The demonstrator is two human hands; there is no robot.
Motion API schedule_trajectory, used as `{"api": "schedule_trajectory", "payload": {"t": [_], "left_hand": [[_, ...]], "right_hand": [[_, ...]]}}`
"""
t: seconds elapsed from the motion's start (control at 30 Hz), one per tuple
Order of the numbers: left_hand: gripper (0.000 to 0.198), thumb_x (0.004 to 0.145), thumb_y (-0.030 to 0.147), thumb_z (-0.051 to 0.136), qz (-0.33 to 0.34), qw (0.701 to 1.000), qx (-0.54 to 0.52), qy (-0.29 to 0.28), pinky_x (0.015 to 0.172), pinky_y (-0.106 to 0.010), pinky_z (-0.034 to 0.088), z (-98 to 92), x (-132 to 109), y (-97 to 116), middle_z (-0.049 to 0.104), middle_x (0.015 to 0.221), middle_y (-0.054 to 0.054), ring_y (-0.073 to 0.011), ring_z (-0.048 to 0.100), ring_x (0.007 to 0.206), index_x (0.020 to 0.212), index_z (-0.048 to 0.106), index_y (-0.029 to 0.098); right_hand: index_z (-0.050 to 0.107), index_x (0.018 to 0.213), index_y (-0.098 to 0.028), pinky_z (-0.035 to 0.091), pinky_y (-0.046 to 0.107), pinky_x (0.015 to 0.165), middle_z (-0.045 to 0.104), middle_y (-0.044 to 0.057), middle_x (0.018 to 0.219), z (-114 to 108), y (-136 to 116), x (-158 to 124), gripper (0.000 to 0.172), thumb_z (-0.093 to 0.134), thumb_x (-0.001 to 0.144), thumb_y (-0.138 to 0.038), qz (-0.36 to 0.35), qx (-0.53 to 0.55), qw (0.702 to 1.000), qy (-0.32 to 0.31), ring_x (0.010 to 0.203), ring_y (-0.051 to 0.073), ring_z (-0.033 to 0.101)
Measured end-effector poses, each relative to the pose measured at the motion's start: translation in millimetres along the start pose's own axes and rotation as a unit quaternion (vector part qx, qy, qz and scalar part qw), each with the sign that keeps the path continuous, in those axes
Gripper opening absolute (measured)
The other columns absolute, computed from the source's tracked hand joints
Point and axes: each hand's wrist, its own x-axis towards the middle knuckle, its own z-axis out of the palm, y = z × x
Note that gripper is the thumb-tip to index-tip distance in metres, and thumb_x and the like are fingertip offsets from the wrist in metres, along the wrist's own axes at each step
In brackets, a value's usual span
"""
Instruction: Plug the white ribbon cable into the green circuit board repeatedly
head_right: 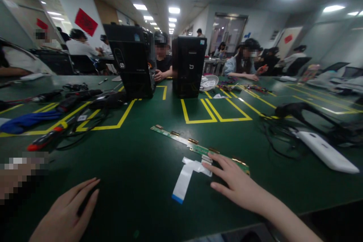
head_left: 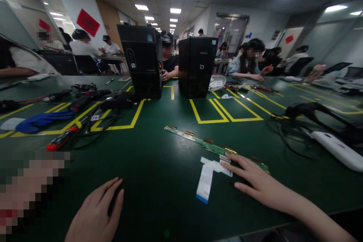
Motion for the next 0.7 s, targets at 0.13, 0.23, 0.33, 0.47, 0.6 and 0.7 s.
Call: {"api": "schedule_trajectory", "payload": {"t": [0.13,0.23,0.33,0.47,0.6,0.7], "left_hand": [[0.057,0.094,0.053,0.033,-0.005,1.0,0.002,-0.004,0.102,-0.052,0.045,-0.7,0.6,0.0,0.062,0.127,-0.013,-0.0315,0.057,0.118,0.125,0.062,0.015],[0.059,0.093,0.054,0.032,-0.005,1.0,0.0,-0.003,0.102,-0.052,0.045,-1.2,0.2,0.2,0.062,0.127,-0.014,-0.0317,0.057,0.118,0.123,0.063,0.014],[0.059,0.093,0.054,0.032,-0.001,1.0,-0.001,-0.002,0.103,-0.051,0.045,-1.2,-0.4,0.4,0.062,0.127,-0.014,-0.0311,0.057,0.118,0.123,0.064,0.014],[0.057,0.094,0.054,0.032,-0.004,1.0,0.0,0.001,0.103,-0.05,0.045,-0.6,-0.3,0.3,0.062,0.128,-0.012,-0.0304,0.057,0.119,0.124,0.063,0.017],[0.055,0.094,0.053,0.034,-0.006,1.0,0.0,-0.008,0.102,-0.051,0.046,-0.9,0.5,-0.2,0.062,0.128,-0.013,-0.0309,0.057,0.119,0.125,0.063,0.017],[0.054,0.094,0.052,0.035,-0.008,1.0,0.002,-0.008,0.102,-0.05,0.046,-2.6,1.0,0.9,0.063,0.128,-0.012,-0.0309,0.058,0.119,0.124,0.063,0.018]], "right_hand": [[0.043,0.145,-0.033,0.042,0.058,0.106,0.043,0.009,0.15,10.9,16.5,-22.8,0.055,0.036,0.097,-0.058,0.099,-0.052,0.992,0.054,0.135,0.032,0.043],[0.047,0.143,-0.031,0.045,0.055,0.104,0.049,0.011,0.144,23.1,34.2,-36.1,0.058,0.033,0.095,-0.061,0.144,-0.082,0.98,0.111,0.13,0.031,0.049],[0.051,0.14,-0.029,0.044,0.055,0.105,0.051,0.011,0.142,31.2,53.1,-45.2,0.061,0.032,0.093,-0.063,0.194,-0.092,0.967,0.139,0.129,0.031,0.05],[0.054,0.137,-0.026,0.042,0.055,0.107,0.054,0.012,0.139,29.3,75.6,-50.3,0.061,0.032,0.092,-0.06,0.243,-0.086,0.955,0.149,0.131,0.032,0.048],[0.062,0.126,-0.021,0.038,0.054,0.108,0.055,0.017,0.136,23.4,104.2,-57.0,0.054,0.029,0.093,-0.048,0.255,-0.105,0.952,0.132,0.131,0.034,0.046],[0.068,0.114,-0.021,0.036,0.057,0.106,0.054,0.02,0.137,21.4,130.4,-65.2,0.05,0.028,0.09,-0.039,0.218,-0.147,0.956,0.13,0.129,0.037,0.046]]}}
